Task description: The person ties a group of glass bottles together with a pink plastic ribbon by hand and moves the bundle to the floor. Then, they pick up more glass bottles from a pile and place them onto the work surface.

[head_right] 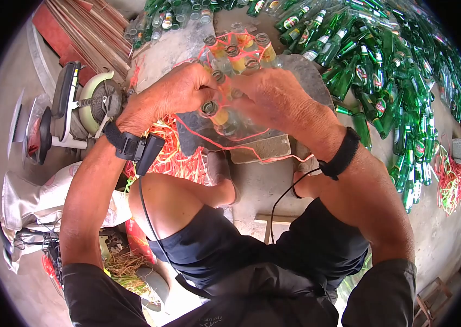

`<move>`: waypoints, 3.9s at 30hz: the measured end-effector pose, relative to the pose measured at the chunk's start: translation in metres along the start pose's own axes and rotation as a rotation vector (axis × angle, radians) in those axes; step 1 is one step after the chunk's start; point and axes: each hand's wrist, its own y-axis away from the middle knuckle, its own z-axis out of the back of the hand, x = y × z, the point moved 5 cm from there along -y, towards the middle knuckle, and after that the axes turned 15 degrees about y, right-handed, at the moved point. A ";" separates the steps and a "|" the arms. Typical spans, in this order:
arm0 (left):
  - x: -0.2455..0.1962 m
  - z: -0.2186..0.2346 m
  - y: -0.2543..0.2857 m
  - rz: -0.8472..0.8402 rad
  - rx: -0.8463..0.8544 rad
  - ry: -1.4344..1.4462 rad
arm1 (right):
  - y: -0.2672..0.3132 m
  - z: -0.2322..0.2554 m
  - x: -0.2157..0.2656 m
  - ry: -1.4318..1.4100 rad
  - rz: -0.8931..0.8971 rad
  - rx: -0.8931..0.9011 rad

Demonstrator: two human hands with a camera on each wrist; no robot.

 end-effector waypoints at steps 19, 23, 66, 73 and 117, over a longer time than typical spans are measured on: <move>0.013 -0.016 0.039 -0.018 -0.302 -0.078 | -0.002 -0.001 0.001 -0.027 0.019 0.013; 0.024 -0.024 0.051 0.183 -0.367 0.221 | -0.002 -0.001 0.001 -0.005 0.012 0.005; -0.040 -0.109 0.035 0.120 -1.038 0.939 | -0.024 0.009 -0.040 0.375 0.157 0.022; -0.050 -0.112 0.022 0.037 -1.128 0.968 | -0.024 0.008 -0.051 0.366 0.117 -0.037; -0.023 -0.154 0.031 0.090 -1.168 1.534 | -0.016 0.009 -0.064 0.139 -0.031 0.029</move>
